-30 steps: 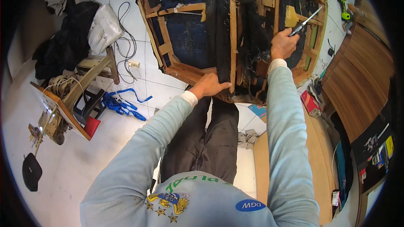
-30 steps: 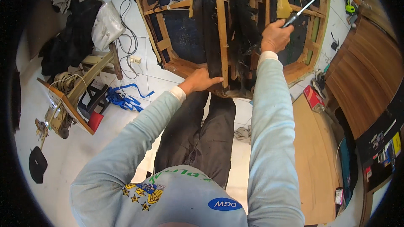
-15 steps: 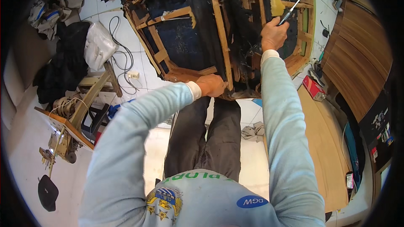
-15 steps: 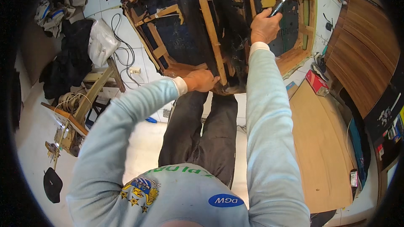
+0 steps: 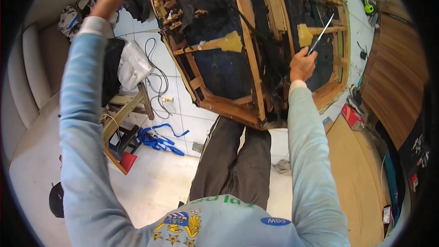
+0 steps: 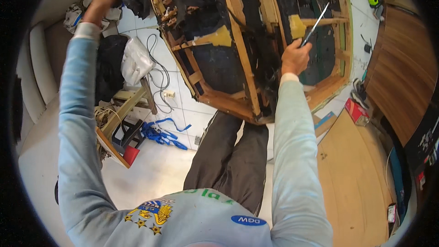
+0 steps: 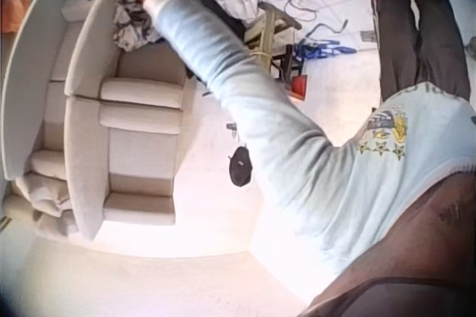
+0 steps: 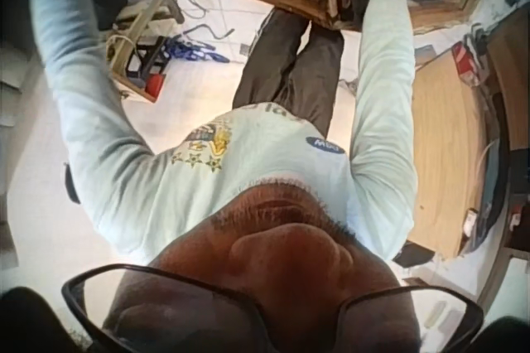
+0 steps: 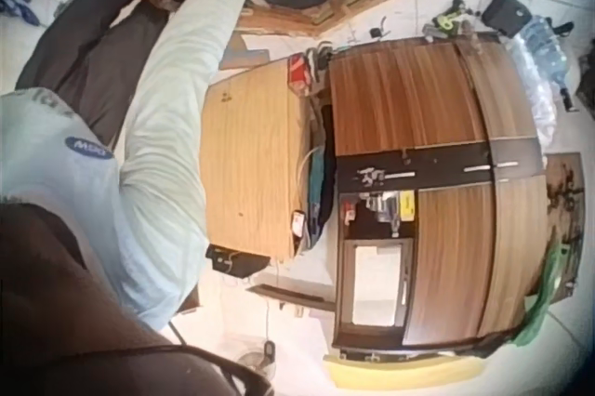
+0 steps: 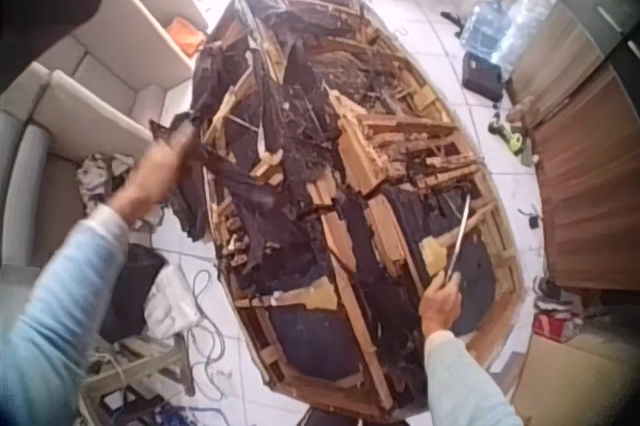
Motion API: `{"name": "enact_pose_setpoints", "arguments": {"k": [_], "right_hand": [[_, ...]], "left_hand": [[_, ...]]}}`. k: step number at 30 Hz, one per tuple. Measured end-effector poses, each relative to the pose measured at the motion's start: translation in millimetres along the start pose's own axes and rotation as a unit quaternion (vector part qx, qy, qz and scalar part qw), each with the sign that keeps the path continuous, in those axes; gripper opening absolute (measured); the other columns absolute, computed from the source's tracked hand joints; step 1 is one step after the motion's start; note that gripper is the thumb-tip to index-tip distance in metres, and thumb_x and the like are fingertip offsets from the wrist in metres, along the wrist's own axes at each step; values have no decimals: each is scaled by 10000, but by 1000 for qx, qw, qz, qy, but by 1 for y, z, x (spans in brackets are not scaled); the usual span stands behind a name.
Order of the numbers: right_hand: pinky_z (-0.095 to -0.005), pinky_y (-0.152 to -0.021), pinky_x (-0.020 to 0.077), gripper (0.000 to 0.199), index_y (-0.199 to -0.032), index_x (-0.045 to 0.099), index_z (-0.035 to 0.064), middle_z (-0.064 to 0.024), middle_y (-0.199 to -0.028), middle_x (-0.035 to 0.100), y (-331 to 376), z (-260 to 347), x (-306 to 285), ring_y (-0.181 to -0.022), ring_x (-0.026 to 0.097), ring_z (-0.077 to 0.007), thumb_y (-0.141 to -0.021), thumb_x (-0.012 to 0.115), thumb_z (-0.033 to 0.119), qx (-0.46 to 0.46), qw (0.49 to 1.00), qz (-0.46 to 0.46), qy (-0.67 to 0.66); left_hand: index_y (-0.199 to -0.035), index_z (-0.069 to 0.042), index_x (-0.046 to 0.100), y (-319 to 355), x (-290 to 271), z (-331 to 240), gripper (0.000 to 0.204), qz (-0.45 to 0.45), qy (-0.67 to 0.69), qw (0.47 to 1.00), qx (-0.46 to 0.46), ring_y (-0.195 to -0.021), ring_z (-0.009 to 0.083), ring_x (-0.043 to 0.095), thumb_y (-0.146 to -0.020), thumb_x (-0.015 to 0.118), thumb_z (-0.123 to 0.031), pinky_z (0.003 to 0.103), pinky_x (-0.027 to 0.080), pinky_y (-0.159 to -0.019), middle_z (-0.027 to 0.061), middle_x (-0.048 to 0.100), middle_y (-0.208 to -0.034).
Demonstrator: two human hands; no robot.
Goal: The person uses a screwdriver to pry and remove black fabric and foam padding from the underside of an overturned wooden chair frame. They repeatedly scrape, pull, and tear away the material to expose the wooden slats and springs, working across different sections of the chair base.
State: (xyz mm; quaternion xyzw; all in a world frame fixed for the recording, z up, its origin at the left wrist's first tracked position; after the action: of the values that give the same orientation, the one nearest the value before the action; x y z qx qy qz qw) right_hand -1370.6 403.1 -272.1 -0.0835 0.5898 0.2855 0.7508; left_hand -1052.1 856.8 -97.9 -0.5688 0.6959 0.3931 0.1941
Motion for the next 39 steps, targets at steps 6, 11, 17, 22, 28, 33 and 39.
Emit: {"name": "enact_pose_setpoints", "arguments": {"k": [6, 11, 17, 22, 28, 33, 39], "right_hand": [[-633, -810, 535, 445, -1189, 564, 20, -306, -988, 729, 4, 9, 7, -942, 691, -532, -1026, 488, 427, -26, 1000, 0, 10], [-629, -780, 551, 455, -1221, 568, 20, -309, -966, 730, -1, 3, 5, -912, 703, -528, -1028, 486, 424, -39, 999, -15, 6], [-630, -785, 558, 456, -1222, 568, 13, -314, -978, 728, 0, 4, 6, -914, 708, -523, -1033, 476, 418, -33, 999, -4, 8], [-626, -788, 550, 448, -1202, 567, 16, -306, -976, 727, 1, 6, 4, -917, 699, -528, -1034, 479, 422, -39, 999, -2, -4], [-619, -804, 538, 428, -1198, 564, 36, -305, -977, 725, 9, 7, 13, -925, 692, -528, -1036, 490, 425, -39, 999, 6, -29], [-625, -793, 531, 432, -1198, 564, 44, -306, -973, 728, -4, 1, -1, -925, 695, -524, -1039, 479, 437, -41, 999, -12, 6], [-625, -796, 540, 438, -1210, 559, 43, -305, -995, 727, 2, 4, 1, -930, 692, -532, -1037, 478, 438, -23, 1000, 9, -2]], "left_hand": [[-1578, 166, 196, 70, 150, 115, 1224, 24, -353, 902, -248, -1545, 517, 200, -906, 517, -806, 598, 215, -1220, 353, 142, -1683], [-1664, -87, 210, 102, 198, 20, 1038, -76, -316, 915, 238, -1576, 422, 192, -859, 806, -360, 587, 177, -1237, 254, 158, -1711], [-1176, -82, 642, 81, 202, 6, 301, 42, -302, 927, 218, -1243, 377, 615, -898, 723, -165, 522, 430, -1072, 234, 693, -1242], [-1029, 39, 606, 118, 236, 36, 369, 102, -81, 991, 15, -955, 544, 649, -1046, 538, -323, 579, 510, -874, 353, 682, -961], [-1108, 81, 641, 102, 249, 23, 459, 195, -38, 979, -33, -1050, 490, 672, -1080, 423, -322, 532, 520, -943, 352, 680, -1077], [-1170, 57, 642, 18, 39, 0, 463, 246, -215, 944, 39, -1117, 448, 657, -1060, 482, -363, 501, 513, -975, 311, 674, -1158], [-1245, 29, 644, 10, -159, -7, 496, -55, -270, 961, 8, -1196, 396, 639, -1036, 553, -411, 465, 505, -1014, 263, 667, -1255]]}}
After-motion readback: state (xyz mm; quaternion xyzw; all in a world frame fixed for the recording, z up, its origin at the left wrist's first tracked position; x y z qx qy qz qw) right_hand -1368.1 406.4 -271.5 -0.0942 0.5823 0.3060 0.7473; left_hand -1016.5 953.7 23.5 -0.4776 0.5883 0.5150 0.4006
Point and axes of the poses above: each hand's wrist, its own y-axis away from the middle knuckle, its own x-axis out of the palm, z = x × y, the point moved 4 cm from there along -y, towards the middle knuckle
